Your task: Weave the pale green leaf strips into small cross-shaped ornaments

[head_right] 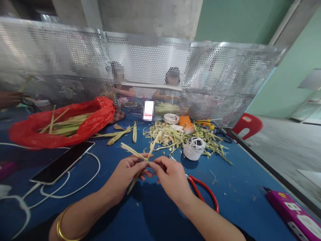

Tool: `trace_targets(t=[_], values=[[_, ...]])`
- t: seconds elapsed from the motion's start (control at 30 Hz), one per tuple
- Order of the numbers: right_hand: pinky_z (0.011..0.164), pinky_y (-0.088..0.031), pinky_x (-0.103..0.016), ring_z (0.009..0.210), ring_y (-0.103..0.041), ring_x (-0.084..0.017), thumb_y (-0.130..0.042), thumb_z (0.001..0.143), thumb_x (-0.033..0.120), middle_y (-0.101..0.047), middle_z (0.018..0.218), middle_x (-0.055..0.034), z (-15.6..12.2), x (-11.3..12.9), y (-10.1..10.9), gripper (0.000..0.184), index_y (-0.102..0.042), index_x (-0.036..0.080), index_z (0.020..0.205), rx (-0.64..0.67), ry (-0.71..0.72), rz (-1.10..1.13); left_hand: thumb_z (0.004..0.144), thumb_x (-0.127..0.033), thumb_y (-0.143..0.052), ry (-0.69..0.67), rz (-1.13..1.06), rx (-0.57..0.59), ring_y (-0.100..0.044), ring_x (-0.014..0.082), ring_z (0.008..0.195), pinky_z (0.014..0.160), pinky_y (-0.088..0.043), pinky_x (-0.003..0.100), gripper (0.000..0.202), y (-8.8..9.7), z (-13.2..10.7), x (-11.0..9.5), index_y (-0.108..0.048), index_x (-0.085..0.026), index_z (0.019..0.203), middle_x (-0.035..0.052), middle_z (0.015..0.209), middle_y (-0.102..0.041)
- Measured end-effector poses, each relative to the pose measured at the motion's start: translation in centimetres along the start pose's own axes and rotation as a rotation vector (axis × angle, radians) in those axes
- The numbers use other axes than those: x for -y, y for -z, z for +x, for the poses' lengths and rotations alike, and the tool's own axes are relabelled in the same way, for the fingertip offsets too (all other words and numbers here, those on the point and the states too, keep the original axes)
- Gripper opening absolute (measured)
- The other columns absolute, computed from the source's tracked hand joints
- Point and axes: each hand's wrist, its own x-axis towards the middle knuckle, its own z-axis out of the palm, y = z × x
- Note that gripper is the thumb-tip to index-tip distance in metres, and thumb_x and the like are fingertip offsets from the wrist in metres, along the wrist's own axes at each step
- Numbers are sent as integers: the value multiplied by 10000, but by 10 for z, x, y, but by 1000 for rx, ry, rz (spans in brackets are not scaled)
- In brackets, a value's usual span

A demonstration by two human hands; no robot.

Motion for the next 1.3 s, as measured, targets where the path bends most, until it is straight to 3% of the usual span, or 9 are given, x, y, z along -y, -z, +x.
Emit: trace_targets(t=[0.13, 0.37, 0.5, 0.6, 0.8, 0.93, 1.07, 1.2, 1.3], values=[[504, -418, -242, 563, -571, -155, -509, 872, 399, -655, 683, -21, -4, -1, -1, 235, -661, 220, 878, -86, 100, -216, 735, -225, -641, -36, 3, -8, -660, 132, 565, 497, -436, 196, 314, 3, 4, 7, -639, -116, 1029, 54, 760, -726], [577, -465, -258, 639, -587, -158, -595, 812, 339, -637, 730, -8, 2, -3, -4, 221, -663, 204, 974, -34, 40, 20, 722, -232, -663, -13, -24, 4, -669, 146, 610, 523, -446, 205, 308, 0, 4, 9, -673, -129, 1012, 55, 793, -732], [665, -465, -277, 735, -591, -167, -556, 835, 238, -617, 821, -34, 2, -5, 0, 146, -693, 212, 879, -79, 179, -79, 725, -232, -678, 48, -61, 30, -686, 146, 678, 596, -468, 209, 454, -2, 1, 4, -610, -144, 1165, 56, 842, -740], [666, -451, -277, 718, -576, -164, -520, 864, 230, -591, 793, -36, 2, -6, 5, 173, -687, 209, 825, -143, 232, -157, 717, -246, -692, 60, -40, 49, -691, 159, 707, 652, -486, 231, 476, -1, 1, 3, -601, -121, 1168, 62, 834, -740], [568, -447, -249, 609, -558, -148, -551, 838, 289, -634, 721, -11, 6, -9, 1, 132, -646, 205, 873, -37, 63, -5, 715, -225, -675, -11, 17, 24, -676, 176, 691, 681, -510, 286, 419, 2, 4, 11, -620, -103, 1112, 48, 775, -736], [521, -430, -247, 532, -521, -132, -558, 820, 305, -599, 651, 0, 10, -11, 3, 153, -653, 188, 792, -81, -1, 63, 706, -170, -670, -57, 84, 68, -680, 188, 754, 681, -515, 274, 463, 2, 4, 10, -602, -106, 1159, 38, 772, -729], [564, -416, -258, 603, -532, -151, -509, 863, 302, -574, 681, -10, 11, -7, 14, 182, -628, 194, 778, -205, 171, -125, 760, -144, -599, -59, 118, 54, -685, 155, 673, 633, -498, 236, 345, 5, 4, 1, -647, -125, 1101, 67, 845, -742], [616, -403, -254, 674, -539, -152, -489, 894, 238, -573, 732, -16, 9, -2, 19, 167, -601, 198, 776, -233, 325, -249, 795, -151, -535, 35, -47, -1, -689, 156, 633, 615, -511, 246, 344, 11, 7, -6, -618, -148, 1129, 76, 834, -745], [621, -403, -246, 683, -541, -147, -484, 907, 222, -567, 742, -14, 8, 0, 19, 167, -596, 200, 785, -228, 370, -247, 861, -326, -480, 172, -173, 92, -692, 178, 623, 579, -514, 257, 340, 16, 9, -8, -635, -121, 1082, 110, 812, -741]])
